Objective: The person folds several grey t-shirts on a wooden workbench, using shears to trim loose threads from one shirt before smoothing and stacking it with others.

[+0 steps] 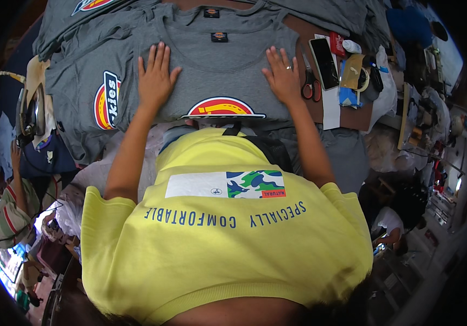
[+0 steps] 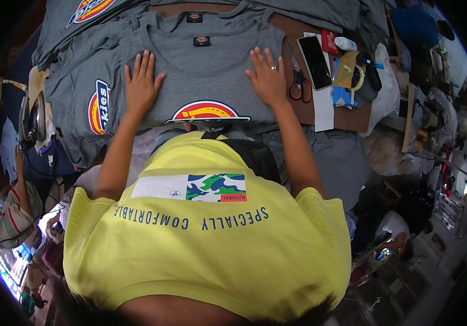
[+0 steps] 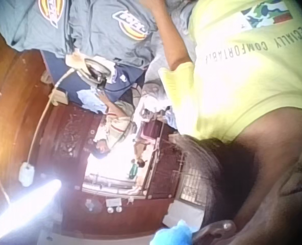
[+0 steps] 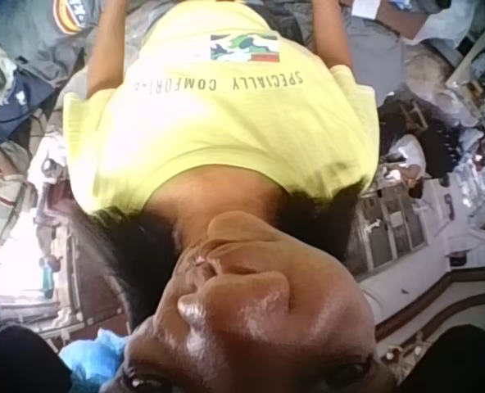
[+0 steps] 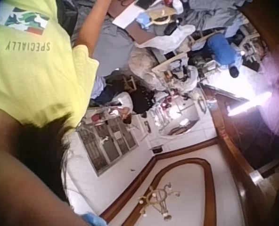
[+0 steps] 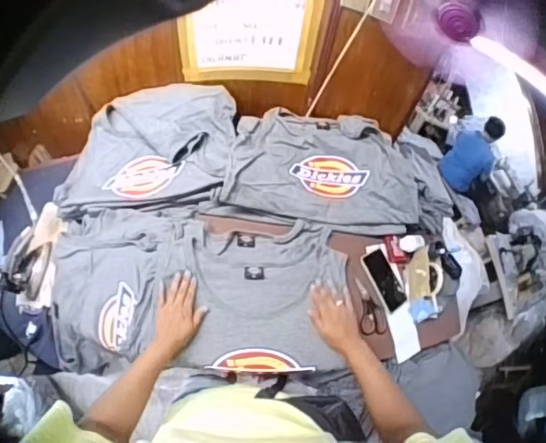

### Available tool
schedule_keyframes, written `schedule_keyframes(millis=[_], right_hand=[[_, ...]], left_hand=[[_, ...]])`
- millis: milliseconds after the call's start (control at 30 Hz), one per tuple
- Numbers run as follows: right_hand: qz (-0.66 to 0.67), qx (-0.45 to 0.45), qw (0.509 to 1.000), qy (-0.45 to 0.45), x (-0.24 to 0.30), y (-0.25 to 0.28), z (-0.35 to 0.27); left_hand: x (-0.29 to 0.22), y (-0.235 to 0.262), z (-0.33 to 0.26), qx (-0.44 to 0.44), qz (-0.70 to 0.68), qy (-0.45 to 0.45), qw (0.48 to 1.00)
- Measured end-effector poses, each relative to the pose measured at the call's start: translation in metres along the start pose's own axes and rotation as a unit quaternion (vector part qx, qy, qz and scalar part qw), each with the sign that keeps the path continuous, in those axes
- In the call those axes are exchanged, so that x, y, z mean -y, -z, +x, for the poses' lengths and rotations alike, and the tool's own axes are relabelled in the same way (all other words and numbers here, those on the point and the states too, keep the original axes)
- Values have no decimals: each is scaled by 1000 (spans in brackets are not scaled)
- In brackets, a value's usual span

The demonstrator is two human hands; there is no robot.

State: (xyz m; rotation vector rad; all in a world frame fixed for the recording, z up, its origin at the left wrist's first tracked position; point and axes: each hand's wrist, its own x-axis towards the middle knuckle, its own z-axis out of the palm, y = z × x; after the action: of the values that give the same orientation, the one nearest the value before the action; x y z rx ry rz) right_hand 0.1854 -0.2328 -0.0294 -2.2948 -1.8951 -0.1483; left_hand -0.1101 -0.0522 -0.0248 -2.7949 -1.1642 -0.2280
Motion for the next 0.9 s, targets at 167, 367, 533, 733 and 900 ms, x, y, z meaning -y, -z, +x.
schedule_keyframes(millis=[167, 367, 533, 733, 900], right_hand=[[-47, -43, 998, -3, -30, -18, 43], [15, -61, 998, -10, -49, -32, 67], [340, -50, 939, -29, -76, -19, 80], [368, -110, 916, -118, -104, -6, 94], [150, -95, 981, -75, -102, -19, 103]], left_hand=[[22, -11, 44, -34, 67, -1, 997], [48, -30, 69, -76, 22, -23, 997], [50, -30, 69, -90, 1, -36, 995], [-21, 9, 53, -91, -16, 17, 996], [-150, 28, 20, 43, -201, -260, 943]])
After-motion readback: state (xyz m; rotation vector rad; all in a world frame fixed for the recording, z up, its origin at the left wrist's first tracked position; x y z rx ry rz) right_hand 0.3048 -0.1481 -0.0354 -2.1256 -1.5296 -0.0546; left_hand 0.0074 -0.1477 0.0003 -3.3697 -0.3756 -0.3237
